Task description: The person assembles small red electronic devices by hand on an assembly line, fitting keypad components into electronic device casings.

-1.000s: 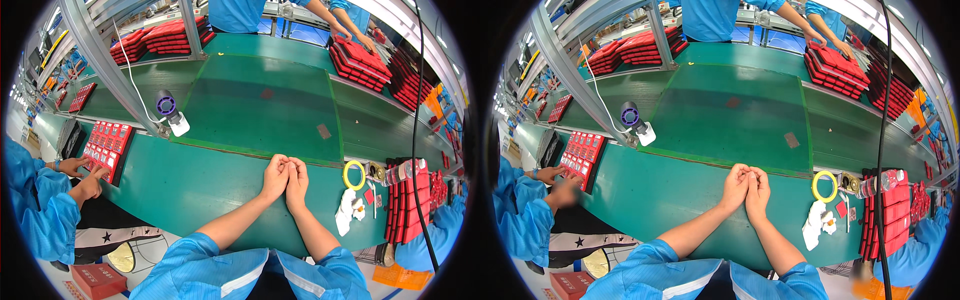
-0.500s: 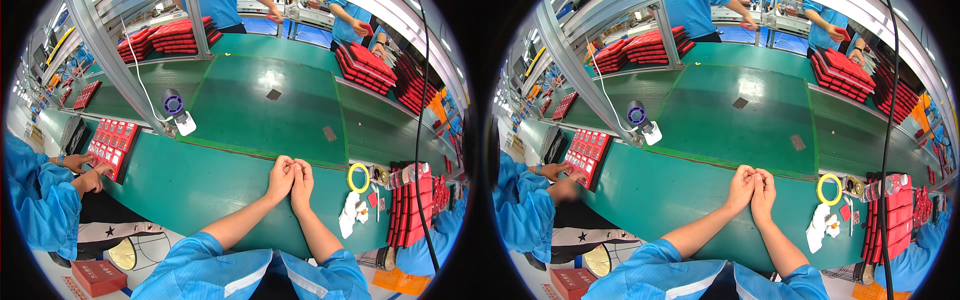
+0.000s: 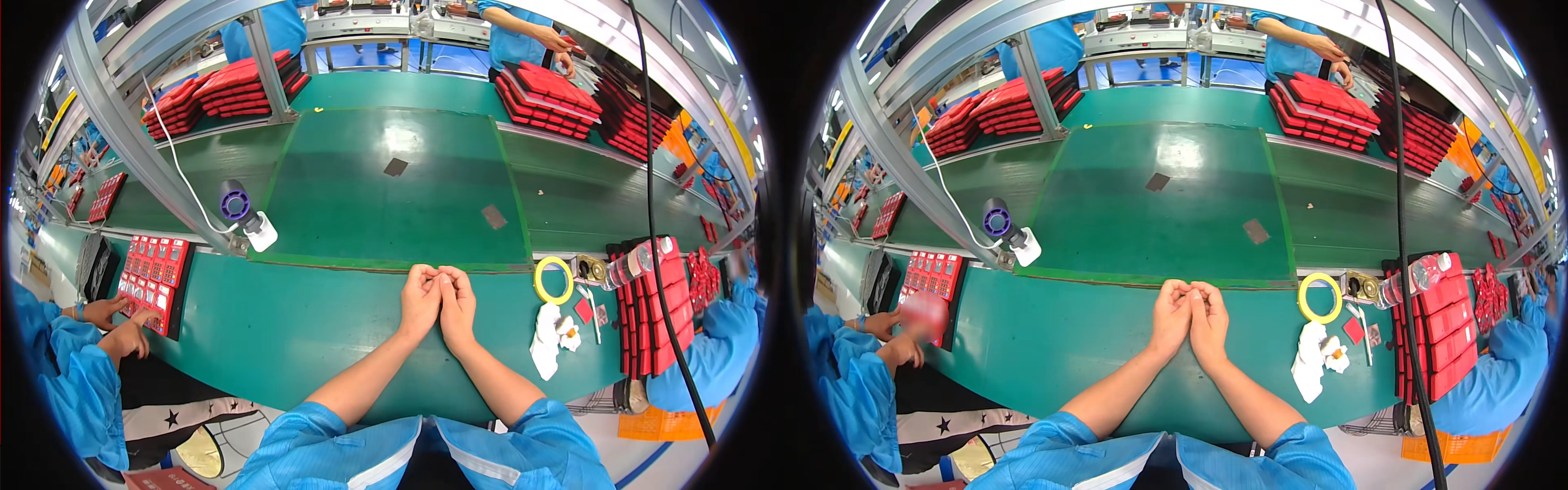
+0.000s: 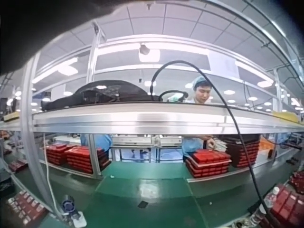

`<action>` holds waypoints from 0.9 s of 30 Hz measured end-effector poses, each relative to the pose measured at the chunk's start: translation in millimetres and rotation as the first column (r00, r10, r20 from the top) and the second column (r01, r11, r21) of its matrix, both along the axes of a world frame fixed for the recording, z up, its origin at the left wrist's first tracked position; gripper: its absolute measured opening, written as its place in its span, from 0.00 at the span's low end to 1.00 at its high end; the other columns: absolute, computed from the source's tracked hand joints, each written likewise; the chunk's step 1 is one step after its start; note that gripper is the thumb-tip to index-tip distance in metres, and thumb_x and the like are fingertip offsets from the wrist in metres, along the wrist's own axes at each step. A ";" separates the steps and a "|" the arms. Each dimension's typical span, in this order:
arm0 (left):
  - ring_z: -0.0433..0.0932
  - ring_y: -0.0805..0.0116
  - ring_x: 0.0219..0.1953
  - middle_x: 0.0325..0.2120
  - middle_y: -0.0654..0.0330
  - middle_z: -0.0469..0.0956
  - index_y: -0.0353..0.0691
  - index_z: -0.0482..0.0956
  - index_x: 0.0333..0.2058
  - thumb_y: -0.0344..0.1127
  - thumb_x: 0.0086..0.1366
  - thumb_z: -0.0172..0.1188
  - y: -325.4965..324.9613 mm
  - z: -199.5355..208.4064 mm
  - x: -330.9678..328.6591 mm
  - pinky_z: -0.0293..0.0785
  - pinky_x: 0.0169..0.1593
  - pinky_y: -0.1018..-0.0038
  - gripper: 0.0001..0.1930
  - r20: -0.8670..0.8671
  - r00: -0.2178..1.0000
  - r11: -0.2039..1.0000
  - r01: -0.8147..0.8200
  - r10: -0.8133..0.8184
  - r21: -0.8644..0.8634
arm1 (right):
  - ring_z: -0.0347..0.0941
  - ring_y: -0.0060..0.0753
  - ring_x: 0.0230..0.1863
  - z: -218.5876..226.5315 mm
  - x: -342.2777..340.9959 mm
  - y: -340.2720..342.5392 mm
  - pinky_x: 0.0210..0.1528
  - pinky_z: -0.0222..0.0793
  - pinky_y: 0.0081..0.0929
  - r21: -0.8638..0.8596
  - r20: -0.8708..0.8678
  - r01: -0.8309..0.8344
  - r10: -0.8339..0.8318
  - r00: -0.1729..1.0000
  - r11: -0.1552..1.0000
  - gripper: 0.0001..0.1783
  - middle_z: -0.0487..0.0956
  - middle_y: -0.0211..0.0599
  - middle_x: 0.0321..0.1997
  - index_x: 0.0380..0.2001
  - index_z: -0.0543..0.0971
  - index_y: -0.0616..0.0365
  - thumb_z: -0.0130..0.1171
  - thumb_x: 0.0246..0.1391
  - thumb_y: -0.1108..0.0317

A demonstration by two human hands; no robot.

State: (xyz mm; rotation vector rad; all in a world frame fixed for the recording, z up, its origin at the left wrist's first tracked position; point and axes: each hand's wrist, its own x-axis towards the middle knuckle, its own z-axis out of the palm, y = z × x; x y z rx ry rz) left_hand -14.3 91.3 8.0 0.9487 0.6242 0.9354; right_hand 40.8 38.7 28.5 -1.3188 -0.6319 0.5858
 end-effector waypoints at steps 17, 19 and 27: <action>0.79 0.73 0.42 0.39 0.58 0.75 0.37 0.66 0.42 0.23 0.71 0.53 3.0 0.4 0.7 0.77 0.44 0.78 0.06 0.042 0.998 0.999 0.038 -0.036 -0.029 | 0.72 0.18 0.41 -0.2 1.1 2.0 0.45 0.70 0.19 -0.039 0.025 0.007 -0.006 1.000 0.999 0.11 0.79 0.32 0.43 0.48 0.76 0.61 0.52 0.68 0.68; 0.79 0.73 0.42 0.39 0.58 0.75 0.37 0.66 0.42 0.23 0.70 0.53 2.7 1.5 1.2 0.77 0.44 0.78 0.06 0.034 0.999 0.999 0.034 -0.033 -0.018 | 0.72 0.18 0.41 2.2 1.5 1.2 0.45 0.70 0.19 -0.031 0.014 0.004 -0.004 1.000 1.000 0.11 0.79 0.31 0.43 0.48 0.76 0.61 0.52 0.68 0.68; 0.79 0.73 0.42 0.39 0.59 0.76 0.37 0.67 0.42 0.24 0.71 0.54 2.9 1.7 0.6 0.77 0.44 0.79 0.06 0.044 0.998 0.998 0.046 -0.044 -0.034 | 0.71 0.18 0.45 5.9 1.1 -0.2 0.49 0.68 0.18 -0.044 -0.008 -0.030 0.030 1.000 0.999 0.10 0.77 0.30 0.44 0.49 0.75 0.61 0.49 0.70 0.69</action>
